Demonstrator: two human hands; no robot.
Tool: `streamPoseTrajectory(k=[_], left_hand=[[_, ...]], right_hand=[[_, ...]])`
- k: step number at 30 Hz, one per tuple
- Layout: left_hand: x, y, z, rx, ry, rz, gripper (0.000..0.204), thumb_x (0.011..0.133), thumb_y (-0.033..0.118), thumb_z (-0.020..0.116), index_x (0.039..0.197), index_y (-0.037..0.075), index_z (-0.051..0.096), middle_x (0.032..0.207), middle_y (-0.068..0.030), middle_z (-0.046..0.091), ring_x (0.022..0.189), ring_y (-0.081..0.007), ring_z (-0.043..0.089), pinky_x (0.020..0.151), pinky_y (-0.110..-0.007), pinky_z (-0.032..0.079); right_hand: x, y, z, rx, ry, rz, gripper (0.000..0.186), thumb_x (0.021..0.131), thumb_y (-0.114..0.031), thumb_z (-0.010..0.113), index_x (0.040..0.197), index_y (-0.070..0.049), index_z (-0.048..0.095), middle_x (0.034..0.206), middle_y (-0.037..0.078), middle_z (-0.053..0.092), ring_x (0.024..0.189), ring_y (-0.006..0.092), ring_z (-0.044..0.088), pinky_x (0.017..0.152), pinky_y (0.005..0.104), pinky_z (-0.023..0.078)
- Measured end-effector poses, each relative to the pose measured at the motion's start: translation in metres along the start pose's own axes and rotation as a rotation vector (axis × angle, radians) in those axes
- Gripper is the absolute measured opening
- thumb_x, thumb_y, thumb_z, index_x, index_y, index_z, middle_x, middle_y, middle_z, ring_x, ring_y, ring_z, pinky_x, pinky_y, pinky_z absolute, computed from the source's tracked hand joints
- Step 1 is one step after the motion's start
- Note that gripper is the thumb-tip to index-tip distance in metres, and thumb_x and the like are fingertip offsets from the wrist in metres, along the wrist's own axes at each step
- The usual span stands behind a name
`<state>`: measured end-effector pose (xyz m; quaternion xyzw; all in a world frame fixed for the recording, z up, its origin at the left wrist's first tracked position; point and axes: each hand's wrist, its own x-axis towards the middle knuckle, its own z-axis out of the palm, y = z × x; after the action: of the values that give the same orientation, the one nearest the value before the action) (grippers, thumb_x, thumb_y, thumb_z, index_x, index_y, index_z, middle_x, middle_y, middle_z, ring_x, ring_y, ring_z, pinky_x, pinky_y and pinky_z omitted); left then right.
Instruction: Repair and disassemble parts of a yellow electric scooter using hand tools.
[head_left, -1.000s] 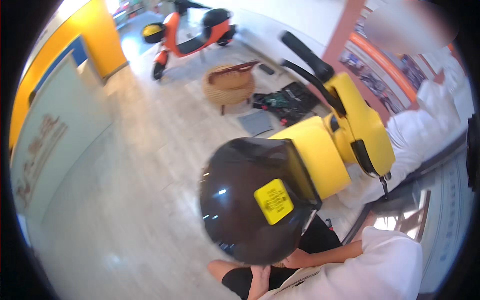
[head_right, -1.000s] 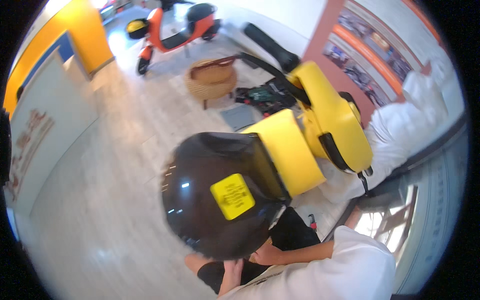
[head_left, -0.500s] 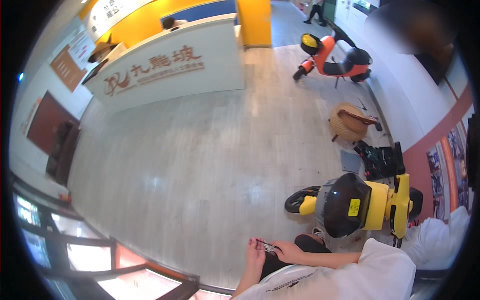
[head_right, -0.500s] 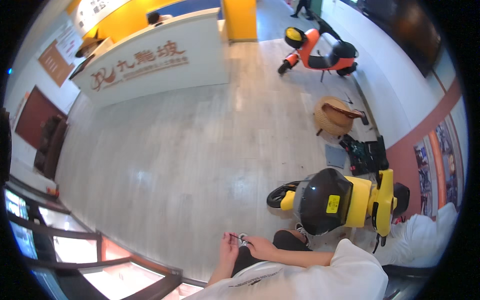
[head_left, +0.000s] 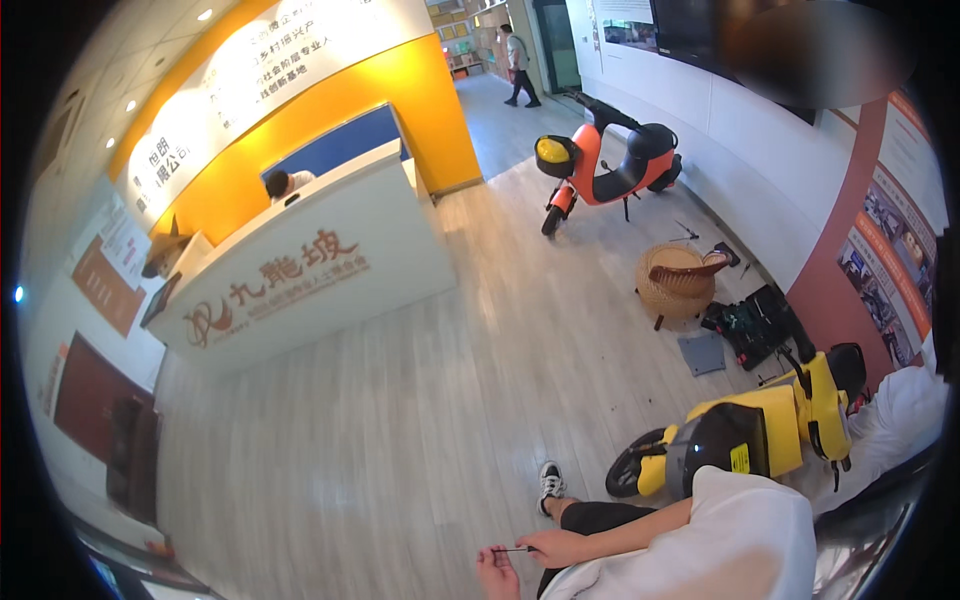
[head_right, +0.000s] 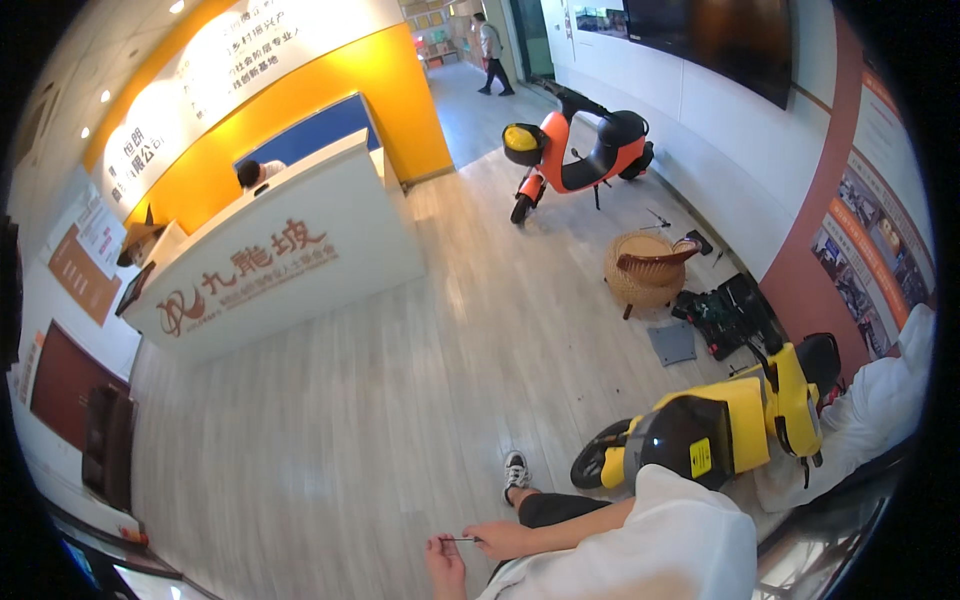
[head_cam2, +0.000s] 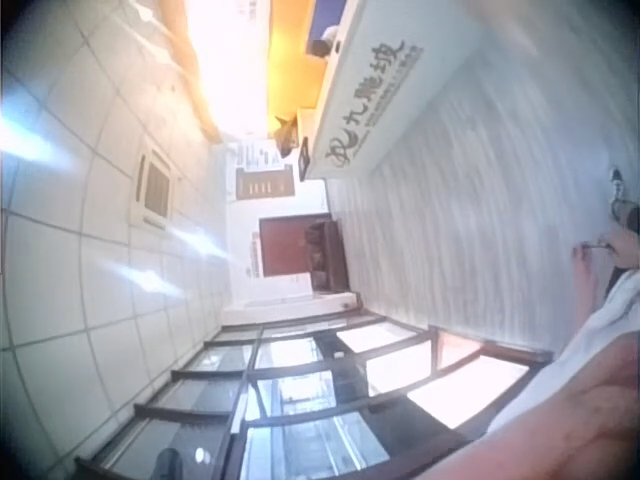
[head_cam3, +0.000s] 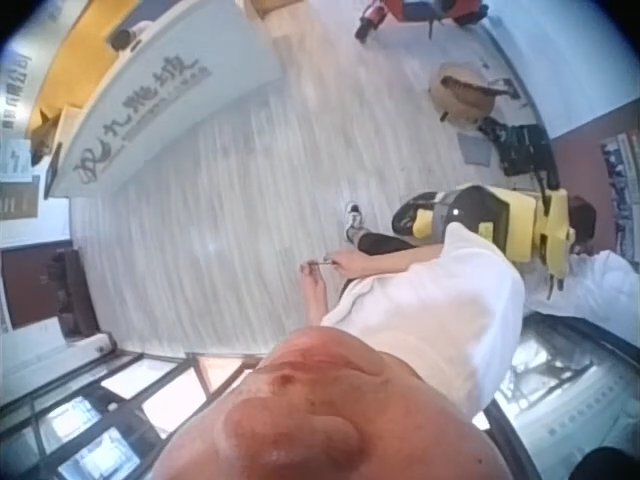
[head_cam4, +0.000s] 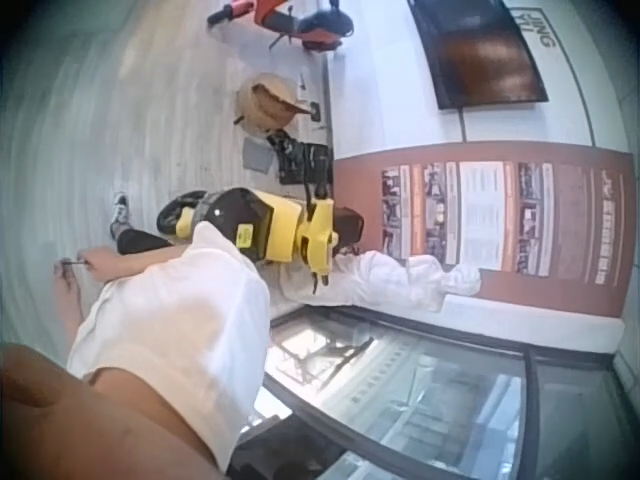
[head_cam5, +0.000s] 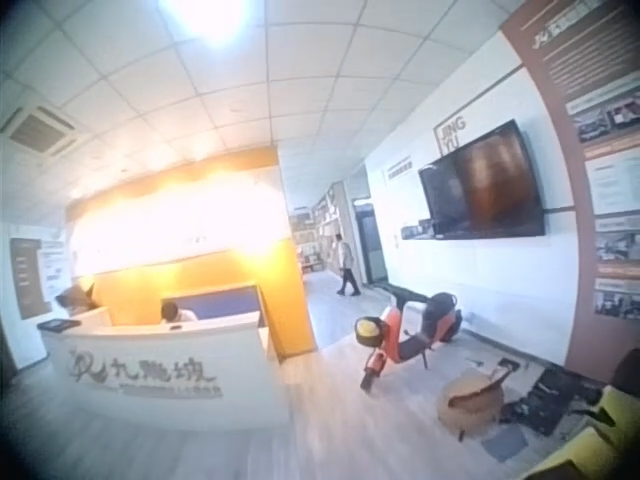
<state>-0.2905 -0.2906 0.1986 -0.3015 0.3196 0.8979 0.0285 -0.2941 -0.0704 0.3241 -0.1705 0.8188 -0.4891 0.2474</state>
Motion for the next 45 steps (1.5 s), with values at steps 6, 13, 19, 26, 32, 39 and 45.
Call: streamPoseTrajectory(k=[6,13,19,26,32,39,45], left_hand=[[0.089,0.036,0.197,0.239,-0.148,0.052,0.024,0.096,0.011,0.055,0.115,0.0,0.044,0.099,-0.0105,0.056,0.092,-0.0214,0.057,0.092,-0.037,0.051],[0.164,0.047,0.359,0.661,-0.438,-0.132,0.023,0.098,0.015,0.054,0.111,-0.001,0.046,0.103,-0.0106,0.055,0.103,-0.0214,0.054,0.096,-0.036,0.046],[0.218,-0.06,0.507,0.842,-0.779,-0.536,0.022,0.099,0.021,0.052,0.104,0.0,0.051,0.1,-0.0083,0.056,0.101,-0.0176,0.054,0.097,-0.032,0.044],[0.284,-0.209,0.64,1.018,-1.039,-0.863,0.02,0.097,0.016,0.055,0.107,-0.001,0.05,0.1,-0.0085,0.055,0.099,-0.0184,0.054,0.096,-0.034,0.046],[0.318,-0.325,0.739,1.177,-1.124,-1.018,0.019,0.096,0.008,0.054,0.112,-0.002,0.049,0.097,-0.0077,0.056,0.094,-0.0186,0.056,0.097,-0.036,0.05],[0.268,-0.44,0.812,1.343,-1.29,-1.176,0.013,0.096,0.005,0.052,0.108,0.0,0.052,0.09,-0.0051,0.058,0.089,-0.0174,0.059,0.094,-0.035,0.052],[0.221,-0.527,0.806,1.329,-1.498,-1.489,0.008,0.096,0.005,0.053,0.104,0.002,0.055,0.092,-0.0053,0.059,0.088,-0.0162,0.059,0.089,-0.033,0.053]], right_hand=[[0.107,0.02,-0.113,0.014,0.2,0.014,0.043,0.09,-0.018,0.053,0.131,-0.006,0.044,0.105,0.022,0.063,0.094,0.0403,0.062,0.079,0.0483,0.049],[0.139,0.022,-0.25,-0.114,0.39,0.113,0.053,0.088,-0.016,0.055,0.136,-0.008,0.036,0.096,0.019,0.063,0.086,0.0364,0.064,0.073,0.049,0.05],[0.103,0.066,-0.335,0.124,0.701,0.305,0.057,0.088,-0.011,0.051,0.142,-0.01,0.031,0.093,0.018,0.063,0.084,0.0365,0.064,0.075,0.0483,0.049],[0.111,0.157,-0.4,0.141,1.351,0.5,0.045,0.082,-0.01,0.052,0.127,-0.01,0.046,0.084,0.018,0.064,0.081,0.0383,0.063,0.069,0.0473,0.047],[0.038,0.177,-0.447,0.297,2.381,0.873,0.015,0.08,-0.016,0.058,0.088,-0.005,0.053,0.076,0.018,0.062,0.071,0.0346,0.062,0.061,0.0434,0.046],[-0.159,0.127,-0.347,1.365,3.21,-0.956,0.043,0.087,-0.042,0.065,0.105,-0.004,0.057,0.093,0.017,0.066,0.058,0.0196,0.058,0.043,0.0267,0.041],[-0.28,0.127,-0.352,1.291,3.54,-0.524,0.062,0.075,-0.056,0.075,0.111,-0.012,0.052,0.089,0.015,0.065,0.047,0.0129,0.05,0.042,0.0252,0.042]])
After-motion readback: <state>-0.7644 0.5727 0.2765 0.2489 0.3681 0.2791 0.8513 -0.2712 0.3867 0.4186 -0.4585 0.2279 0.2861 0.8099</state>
